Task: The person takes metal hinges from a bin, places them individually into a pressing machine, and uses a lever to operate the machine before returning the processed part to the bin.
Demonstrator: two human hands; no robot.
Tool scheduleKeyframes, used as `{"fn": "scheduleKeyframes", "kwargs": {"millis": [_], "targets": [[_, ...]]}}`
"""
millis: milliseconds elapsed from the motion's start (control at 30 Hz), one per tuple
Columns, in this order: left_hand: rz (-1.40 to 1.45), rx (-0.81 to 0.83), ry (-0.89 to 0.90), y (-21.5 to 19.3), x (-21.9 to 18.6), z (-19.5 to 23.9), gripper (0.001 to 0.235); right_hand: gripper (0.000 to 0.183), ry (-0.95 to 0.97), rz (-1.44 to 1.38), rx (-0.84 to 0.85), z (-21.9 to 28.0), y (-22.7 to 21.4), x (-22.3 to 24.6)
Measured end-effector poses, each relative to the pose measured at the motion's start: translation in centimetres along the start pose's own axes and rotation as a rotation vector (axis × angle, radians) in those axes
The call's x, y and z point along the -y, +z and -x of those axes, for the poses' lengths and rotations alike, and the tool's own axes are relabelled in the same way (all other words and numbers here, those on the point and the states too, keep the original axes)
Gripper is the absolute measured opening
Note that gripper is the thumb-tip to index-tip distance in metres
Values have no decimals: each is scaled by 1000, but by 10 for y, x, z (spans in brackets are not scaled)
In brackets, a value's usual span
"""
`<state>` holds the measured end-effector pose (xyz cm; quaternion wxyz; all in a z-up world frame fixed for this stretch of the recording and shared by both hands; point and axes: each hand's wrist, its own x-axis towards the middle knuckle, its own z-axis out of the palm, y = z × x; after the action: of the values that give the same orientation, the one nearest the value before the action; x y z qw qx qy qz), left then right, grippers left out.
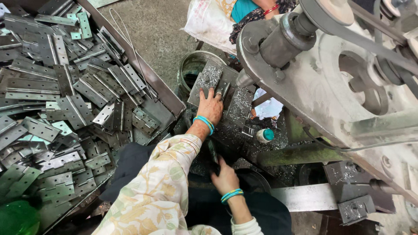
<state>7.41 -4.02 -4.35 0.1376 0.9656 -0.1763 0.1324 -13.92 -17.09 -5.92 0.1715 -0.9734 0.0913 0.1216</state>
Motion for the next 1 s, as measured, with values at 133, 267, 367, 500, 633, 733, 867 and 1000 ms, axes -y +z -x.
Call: {"fn": "scheduleKeyframes", "kwargs": {"millis": [133, 267, 367, 500, 633, 733, 867, 1000], "targets": [[-40, -38, 7, 0, -2, 6, 31, 72, 2, -55, -78, 17, 54, -18], [-59, -69, -2, -2, 5, 13, 32, 75, 8, -108, -46, 10, 54, -20], [-56, -46, -3, 1, 8, -1, 31, 73, -7, -15, 28, 8, 17, -10], [21, -87, -21, 15, 12, -20, 30, 68, 40, 31, 64, -1, -16, 3], [-43, -83, -11, 20, 9, -23, 32, 72, -30, -43, -48, 5, 37, -10], [-70, -56, 9, 12, 10, -14, 33, 68, -69, -87, -154, 9, 72, -34], [-106, 4, 41, 1, 3, 10, 35, 74, -2, -98, -43, 7, 62, -30], [-102, 83, 9, 2, 4, 0, 36, 70, -6, -26, 22, 8, 7, -2]]}}
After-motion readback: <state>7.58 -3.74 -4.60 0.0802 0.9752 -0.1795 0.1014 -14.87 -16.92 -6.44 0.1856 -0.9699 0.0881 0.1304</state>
